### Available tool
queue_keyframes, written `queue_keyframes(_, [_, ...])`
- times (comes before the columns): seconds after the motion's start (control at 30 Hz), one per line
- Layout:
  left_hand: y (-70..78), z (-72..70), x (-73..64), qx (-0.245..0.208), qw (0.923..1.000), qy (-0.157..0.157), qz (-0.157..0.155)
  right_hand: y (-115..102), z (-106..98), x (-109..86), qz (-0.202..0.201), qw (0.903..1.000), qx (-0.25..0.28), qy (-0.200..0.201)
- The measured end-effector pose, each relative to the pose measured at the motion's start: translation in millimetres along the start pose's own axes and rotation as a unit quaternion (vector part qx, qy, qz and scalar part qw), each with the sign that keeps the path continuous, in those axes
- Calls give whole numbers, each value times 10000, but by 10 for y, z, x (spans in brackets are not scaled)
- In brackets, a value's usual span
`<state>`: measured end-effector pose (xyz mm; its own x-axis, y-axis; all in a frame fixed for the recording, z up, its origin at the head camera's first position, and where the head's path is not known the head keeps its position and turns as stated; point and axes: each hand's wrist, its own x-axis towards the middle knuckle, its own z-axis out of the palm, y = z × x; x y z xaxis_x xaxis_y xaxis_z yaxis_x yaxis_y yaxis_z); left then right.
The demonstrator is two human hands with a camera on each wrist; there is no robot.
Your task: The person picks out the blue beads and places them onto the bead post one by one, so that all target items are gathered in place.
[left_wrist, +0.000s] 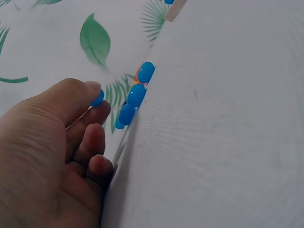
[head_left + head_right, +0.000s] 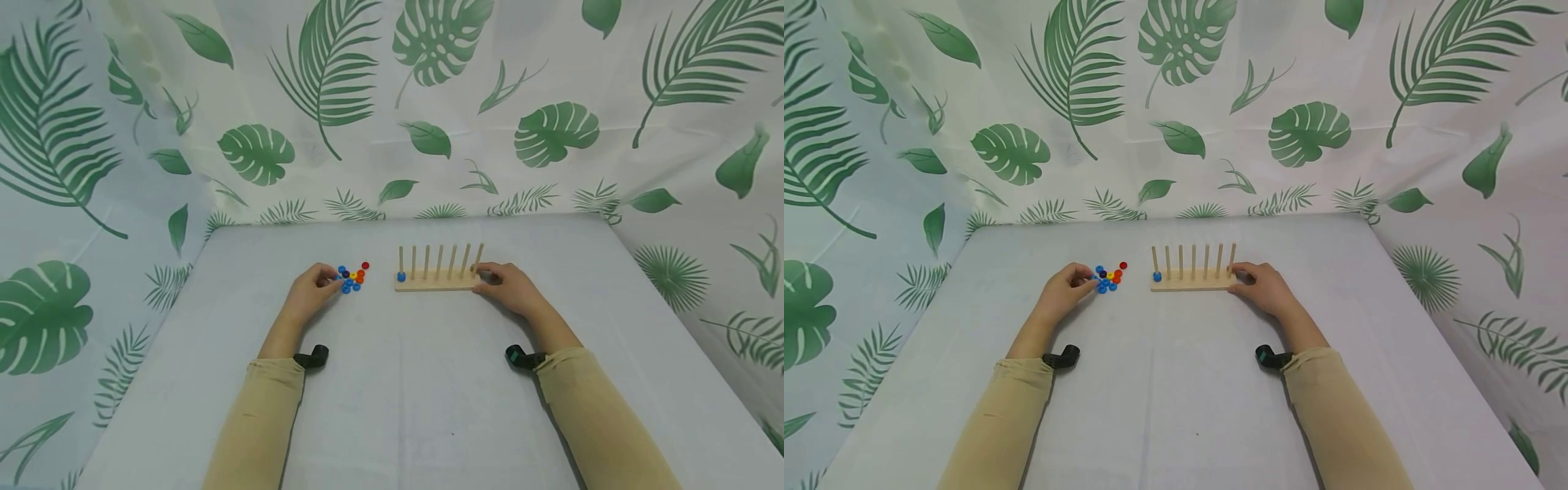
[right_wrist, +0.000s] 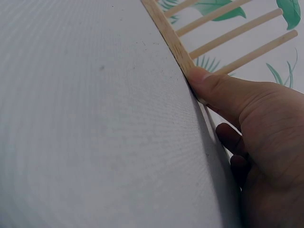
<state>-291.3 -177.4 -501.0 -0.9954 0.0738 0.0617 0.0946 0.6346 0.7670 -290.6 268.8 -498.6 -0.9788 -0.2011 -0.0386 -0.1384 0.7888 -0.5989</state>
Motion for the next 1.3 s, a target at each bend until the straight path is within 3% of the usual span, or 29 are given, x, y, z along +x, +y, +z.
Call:
queue_keyframes(0.43, [9,8,13,0,10000,-84,3,10,-6,10,33,10000,43,-16])
queue_keyframes(0.77, [139,-19,20,-518,9984,32,-208,10,-7,-2,-15,10000,94,-14])
queue_keyframes(1.07, [416,9,55,-877,9956,-104,315,36,-1,16,-62,10000,64,2])
queue_keyframes(1.3, [626,71,130,-509,9962,-323,633,56,7,16,-102,9999,42,21])
